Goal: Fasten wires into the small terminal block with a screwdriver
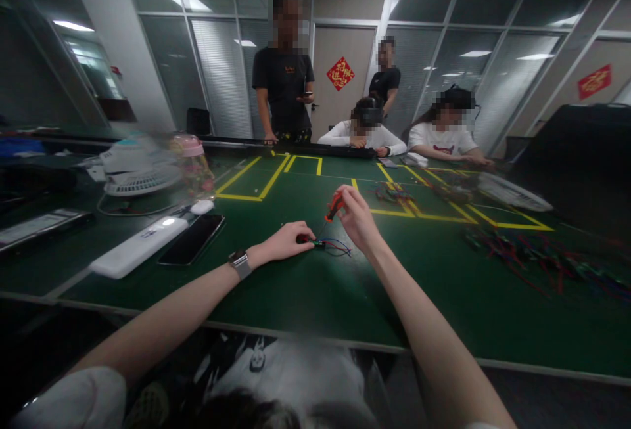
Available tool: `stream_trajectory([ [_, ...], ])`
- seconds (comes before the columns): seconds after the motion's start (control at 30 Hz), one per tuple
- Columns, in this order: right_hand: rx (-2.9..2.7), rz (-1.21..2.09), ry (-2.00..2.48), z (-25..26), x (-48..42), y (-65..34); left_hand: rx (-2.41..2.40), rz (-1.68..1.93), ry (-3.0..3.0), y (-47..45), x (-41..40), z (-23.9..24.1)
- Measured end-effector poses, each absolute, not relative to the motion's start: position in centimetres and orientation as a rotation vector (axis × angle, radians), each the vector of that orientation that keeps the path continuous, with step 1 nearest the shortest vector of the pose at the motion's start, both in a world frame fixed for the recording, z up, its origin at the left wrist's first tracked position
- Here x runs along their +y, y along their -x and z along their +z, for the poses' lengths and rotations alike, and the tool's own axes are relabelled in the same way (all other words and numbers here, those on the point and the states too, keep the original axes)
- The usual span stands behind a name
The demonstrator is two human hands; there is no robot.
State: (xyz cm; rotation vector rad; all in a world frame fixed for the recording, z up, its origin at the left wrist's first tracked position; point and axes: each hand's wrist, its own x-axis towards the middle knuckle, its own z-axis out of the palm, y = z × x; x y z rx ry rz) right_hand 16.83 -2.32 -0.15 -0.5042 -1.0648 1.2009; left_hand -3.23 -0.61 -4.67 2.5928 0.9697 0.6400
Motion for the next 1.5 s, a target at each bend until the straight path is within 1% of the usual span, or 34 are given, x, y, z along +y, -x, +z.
stream_trajectory([
  [0.33,-1.191,1.088,0.572,-0.09,-2.50,-16.87,0.962,0.642,-2.588,3.26,-0.48,-4.82],
  [0.77,-1.179,1.032,0.565,-0.17,-2.43,-16.59,0.961,0.660,-2.615,3.24,-0.55,-4.89],
  [1.0,-1.205,1.121,0.560,0.14,-2.86,-16.48,0.954,0.658,-2.601,3.24,-0.50,-4.90],
  [1.5,-1.182,1.118,0.554,-0.03,-2.77,-16.30,0.955,0.651,-2.603,3.25,-0.45,-4.88],
])
